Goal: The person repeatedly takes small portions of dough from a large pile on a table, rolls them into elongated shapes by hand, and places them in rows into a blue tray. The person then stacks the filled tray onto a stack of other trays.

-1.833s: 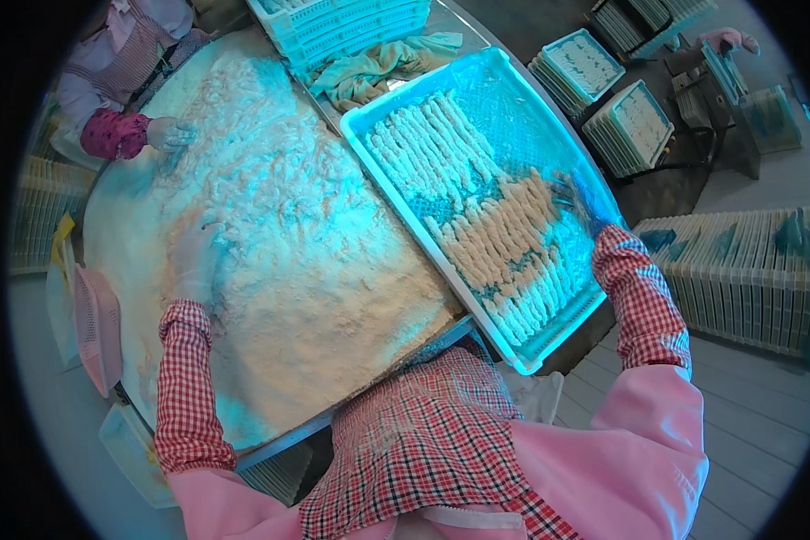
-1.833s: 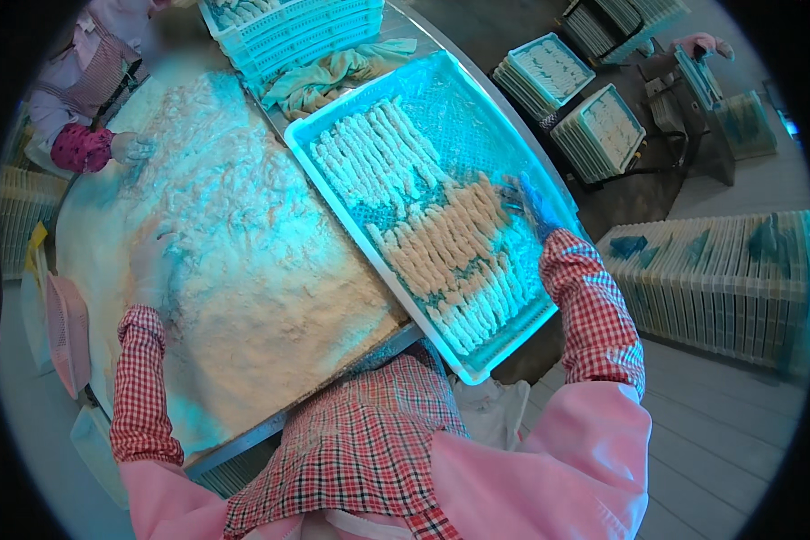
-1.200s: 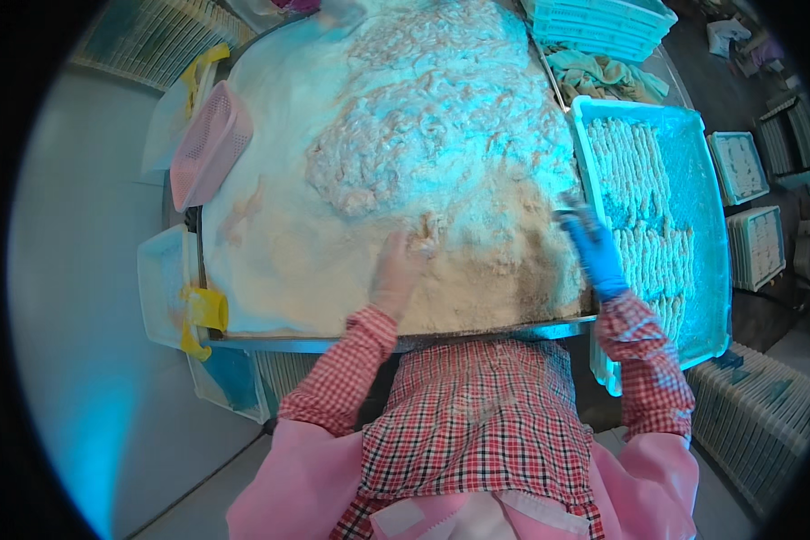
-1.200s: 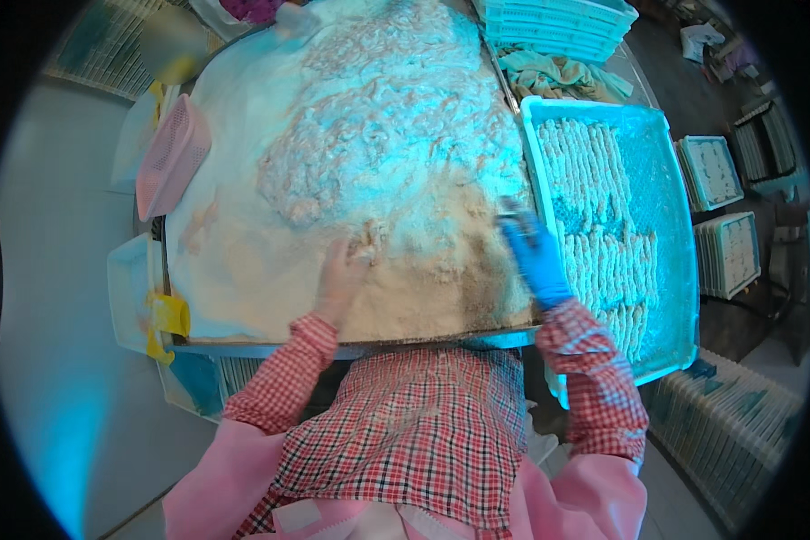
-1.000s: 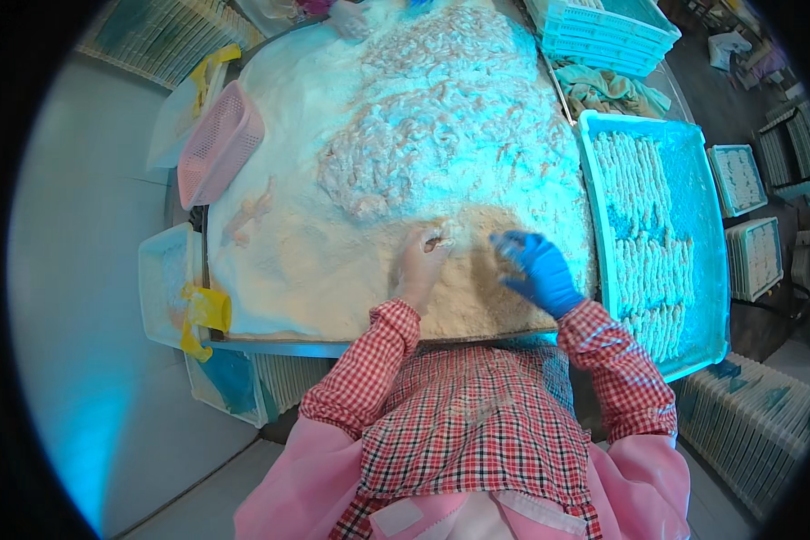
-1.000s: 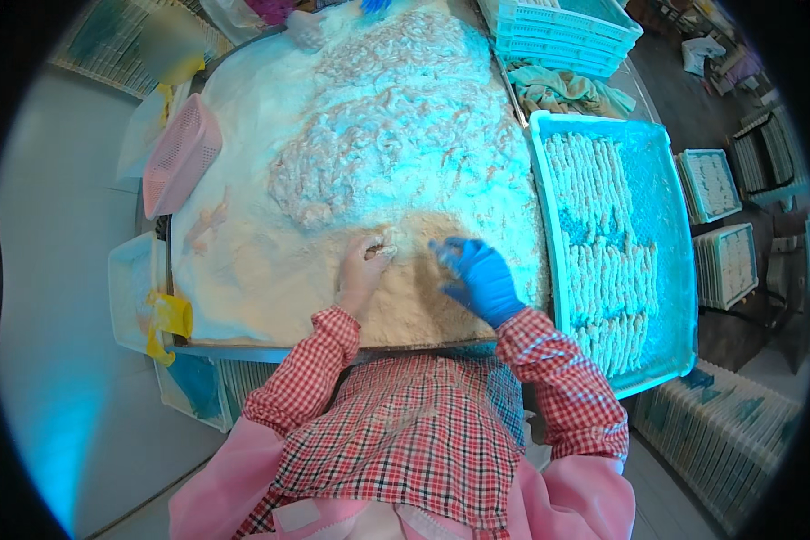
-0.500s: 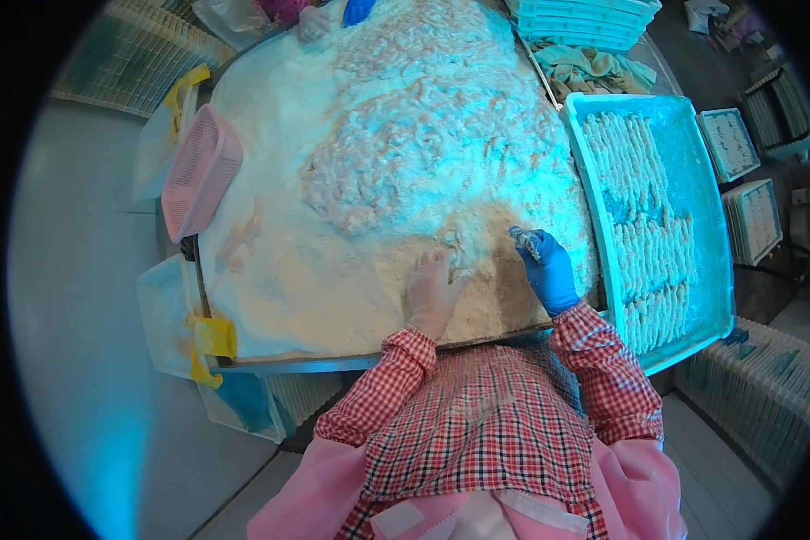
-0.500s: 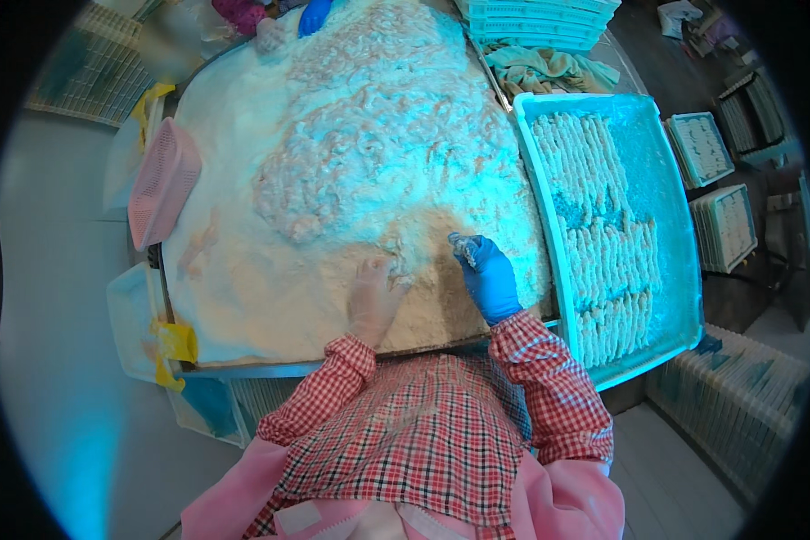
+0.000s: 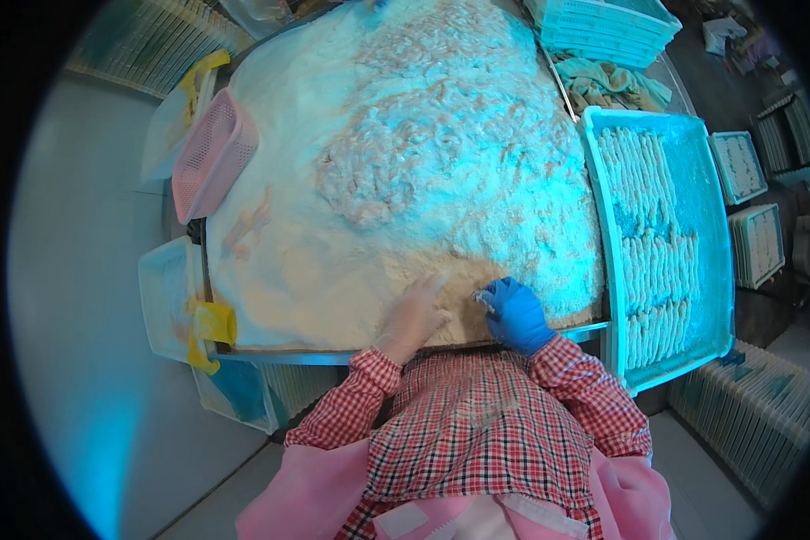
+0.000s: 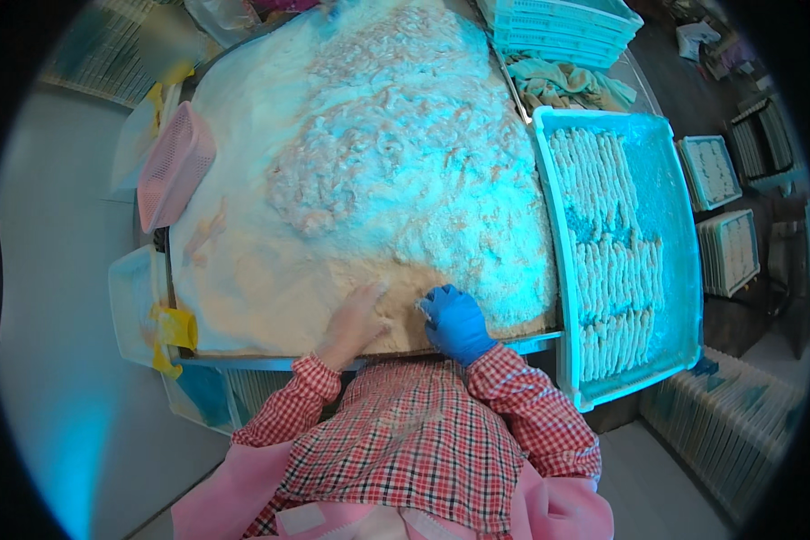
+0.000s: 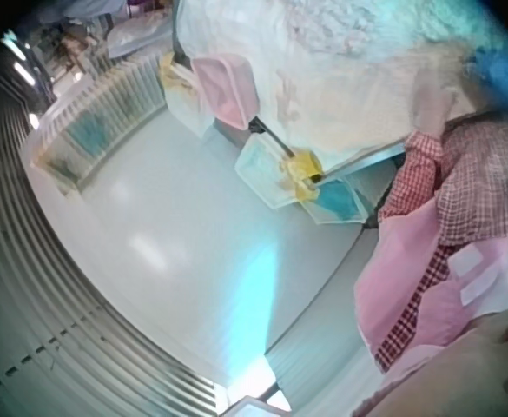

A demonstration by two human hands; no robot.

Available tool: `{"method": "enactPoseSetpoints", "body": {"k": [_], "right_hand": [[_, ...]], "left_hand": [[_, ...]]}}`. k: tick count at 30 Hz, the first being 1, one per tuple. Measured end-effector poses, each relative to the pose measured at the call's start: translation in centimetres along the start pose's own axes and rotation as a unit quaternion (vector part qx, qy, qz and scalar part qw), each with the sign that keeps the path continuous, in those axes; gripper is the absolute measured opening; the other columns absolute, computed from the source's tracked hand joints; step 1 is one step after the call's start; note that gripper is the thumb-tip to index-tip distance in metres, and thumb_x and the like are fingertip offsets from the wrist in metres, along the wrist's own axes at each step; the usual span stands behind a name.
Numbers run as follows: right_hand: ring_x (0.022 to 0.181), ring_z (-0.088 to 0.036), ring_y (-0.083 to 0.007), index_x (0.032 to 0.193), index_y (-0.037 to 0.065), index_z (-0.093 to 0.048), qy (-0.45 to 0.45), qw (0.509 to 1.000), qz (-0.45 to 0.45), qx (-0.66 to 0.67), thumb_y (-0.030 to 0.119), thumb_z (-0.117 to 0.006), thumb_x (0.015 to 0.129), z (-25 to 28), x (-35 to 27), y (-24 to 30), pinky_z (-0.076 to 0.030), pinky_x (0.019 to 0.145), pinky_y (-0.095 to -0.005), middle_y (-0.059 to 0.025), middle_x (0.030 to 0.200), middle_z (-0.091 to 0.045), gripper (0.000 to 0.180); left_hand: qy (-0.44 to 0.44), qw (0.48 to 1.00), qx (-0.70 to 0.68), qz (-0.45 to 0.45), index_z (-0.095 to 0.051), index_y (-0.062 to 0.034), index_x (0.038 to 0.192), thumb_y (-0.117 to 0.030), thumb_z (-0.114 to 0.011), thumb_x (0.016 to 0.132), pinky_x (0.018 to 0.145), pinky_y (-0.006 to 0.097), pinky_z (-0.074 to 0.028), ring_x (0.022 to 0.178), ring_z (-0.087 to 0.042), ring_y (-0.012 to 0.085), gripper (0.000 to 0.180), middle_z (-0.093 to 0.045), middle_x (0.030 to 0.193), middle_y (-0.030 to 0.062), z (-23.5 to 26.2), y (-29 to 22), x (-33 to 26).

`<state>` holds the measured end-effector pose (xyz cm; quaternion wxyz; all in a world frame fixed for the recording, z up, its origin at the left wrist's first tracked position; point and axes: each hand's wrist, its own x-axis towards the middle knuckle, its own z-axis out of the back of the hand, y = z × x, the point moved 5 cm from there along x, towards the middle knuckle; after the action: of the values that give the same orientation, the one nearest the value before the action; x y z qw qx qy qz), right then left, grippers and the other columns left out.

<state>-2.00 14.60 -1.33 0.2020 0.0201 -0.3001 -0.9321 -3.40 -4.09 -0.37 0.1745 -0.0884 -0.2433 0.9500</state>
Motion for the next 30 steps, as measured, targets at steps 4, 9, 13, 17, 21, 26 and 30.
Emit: {"method": "enactPoseSetpoints", "body": {"k": [4, 9, 13, 17, 21, 26, 30], "right_hand": [[0.084, -0.057, -0.0352, 0.109, 0.009, -0.064, -0.131, 0.988, -0.074, 0.032, 0.005, -0.062, 0.074, -1.4, -0.3, -0.1, -0.049, 0.068, -0.0428, -0.0129, 0.095, -0.061, 0.035], [0.082, -0.062, -0.0185, 0.105, 0.008, -0.063, -0.033, 0.672, -0.409, 0.617, 0.020, -0.057, 0.094, -7.8, -1.7, -2.7, -0.052, 0.070, -0.0338, -0.0058, 0.091, -0.064, 0.017], [0.083, -0.060, -0.0134, 0.107, 0.010, -0.060, -0.076, 0.520, -0.412, 0.744, 0.023, -0.056, 0.095, -7.5, -1.2, -2.8, -0.051, 0.071, -0.0303, -0.0031, 0.095, -0.063, 0.018], [0.101, -0.056, -0.0167, 0.119, 0.009, -0.056, -0.091, 0.480, -0.342, 0.802, 0.031, -0.050, 0.097, -9.5, 0.0, -1.0, -0.047, 0.089, -0.0328, -0.0064, 0.116, -0.058, 0.031], [0.129, -0.040, -0.0230, 0.142, 0.004, -0.033, -0.331, 0.505, -0.164, 0.780, 0.041, -0.037, 0.100, -5.9, 2.6, 3.4, -0.036, 0.106, -0.0365, -0.0085, 0.144, -0.037, 0.056], [0.134, -0.037, -0.0227, 0.146, 0.004, -0.028, -0.065, 0.470, -0.343, 0.811, 0.044, -0.031, 0.101, -1.2, 1.7, 4.3, -0.026, 0.113, -0.0376, -0.0100, 0.150, -0.033, 0.060], [0.107, -0.055, -0.0161, 0.124, 0.005, -0.057, -0.058, 0.751, -0.297, 0.587, 0.039, -0.045, 0.099, -3.8, 1.1, -1.0, -0.042, 0.093, -0.0317, -0.0060, 0.118, -0.060, 0.043]], "left_hand": [[-0.007, 0.985, -0.049, 0.168, -0.055, -0.0057, 0.123, -0.019, -0.067, 0.080, 0.084, 0.038, -0.049, 0.102, -0.058, 0.0327, 0.047, -0.057, 0.117, 0.0167, 0.9, 2.5, 0.4], [-0.049, 0.991, -0.117, 0.032, -0.053, -0.0049, 0.124, -0.018, -0.065, 0.082, 0.082, 0.038, -0.048, 0.100, -0.057, 0.0340, 0.046, -0.056, 0.114, 0.0181, -4.4, -1.6, 0.1], [-0.107, 0.972, -0.208, 0.014, -0.053, -0.0055, 0.126, -0.014, -0.063, 0.082, 0.084, 0.042, -0.046, 0.100, -0.057, 0.0349, 0.046, -0.056, 0.114, 0.0171, -3.3, -3.3, -0.2], [-0.199, 0.975, -0.085, 0.053, -0.043, -0.0064, 0.138, -0.016, -0.058, 0.087, 0.107, 0.045, -0.030, 0.127, -0.044, 0.0350, 0.054, -0.046, 0.137, 0.0204, 0.9, -3.4, 2.7], [-0.212, 0.882, 0.421, -0.017, -0.045, -0.0115, 0.132, -0.024, -0.055, 0.091, 0.075, 0.024, -0.044, 0.097, -0.049, 0.0084, 0.043, -0.055, 0.116, 0.0055, -3.4, -8.7, 3.6], [-0.122, 0.988, -0.091, -0.015, -0.025, -0.0108, 0.148, -0.032, -0.045, 0.093, 0.116, 0.051, -0.009, 0.143, -0.017, 0.0292, 0.061, -0.021, 0.155, 0.0080, -1.9, -3.4, 4.6], [-0.123, 0.987, 0.055, 0.087, -0.038, -0.0085, 0.140, -0.030, -0.052, 0.089, 0.109, 0.052, -0.023, 0.134, -0.033, 0.0338, 0.057, -0.038, 0.145, 0.0146, -2.2, 2.8, 2.7]]}}
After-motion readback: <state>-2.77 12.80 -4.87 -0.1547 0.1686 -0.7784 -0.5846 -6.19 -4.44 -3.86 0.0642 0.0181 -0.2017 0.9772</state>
